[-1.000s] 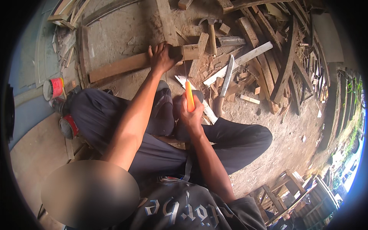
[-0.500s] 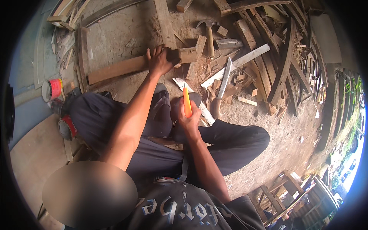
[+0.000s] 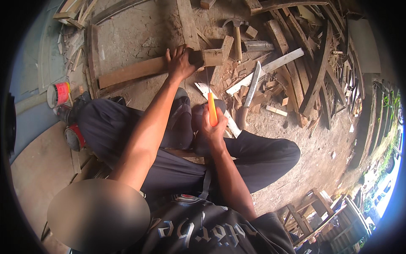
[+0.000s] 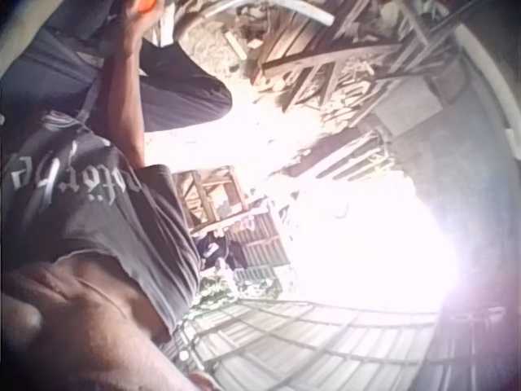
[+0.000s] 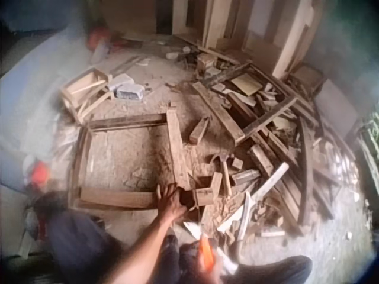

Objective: The person sits on the floor and uses a hand saw to cut a wooden plank that is part of a larger wooden frame. They repeatedly reposition the plank and saw through it, creating smaller pieces.

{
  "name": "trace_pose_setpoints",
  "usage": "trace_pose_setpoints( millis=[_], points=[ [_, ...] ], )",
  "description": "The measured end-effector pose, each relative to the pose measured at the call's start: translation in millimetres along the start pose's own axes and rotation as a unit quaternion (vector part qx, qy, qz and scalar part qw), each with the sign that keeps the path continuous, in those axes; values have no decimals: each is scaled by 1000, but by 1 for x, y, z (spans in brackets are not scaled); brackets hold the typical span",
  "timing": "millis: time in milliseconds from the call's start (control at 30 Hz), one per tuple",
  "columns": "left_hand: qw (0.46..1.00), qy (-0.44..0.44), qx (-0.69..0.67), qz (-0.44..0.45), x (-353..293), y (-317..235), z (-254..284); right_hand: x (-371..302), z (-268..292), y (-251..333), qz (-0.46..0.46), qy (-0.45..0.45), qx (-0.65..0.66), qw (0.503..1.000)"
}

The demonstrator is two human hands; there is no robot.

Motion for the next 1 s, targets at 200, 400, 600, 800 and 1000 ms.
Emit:
trace_pose_setpoints(
  millis=[200, 400, 600, 800, 1000],
  points=[
    [1000, -6, 8, 8, 0, 4, -3, 2, -1, 9, 17, -24, 28, 999],
    [995, -82, -51, -13, 2, -3, 1, 17, -11, 18, 9, -35, 3, 999],
    [1000, 7, -18, 4, -2, -1, -2, -6, 0, 0, -12, -17, 17, 1000],
    [999, -36, -23, 3, 5, -1, 0, -2, -4, 11, -5, -18, 27, 999],
    [999, -29, -21, -5, 0, -6, 7, 6, 0, 16, 15, -44, -2, 999]
  ],
)
Point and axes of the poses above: each hand's wrist, its own x-axis towards the middle knuckle, its own z-axis out of the back of the hand, y = z × x, the point moved 4 cm from there along x, towards the middle knuckle, and after that the axes turned 4 degrees about -z, right-handed, at the moved point
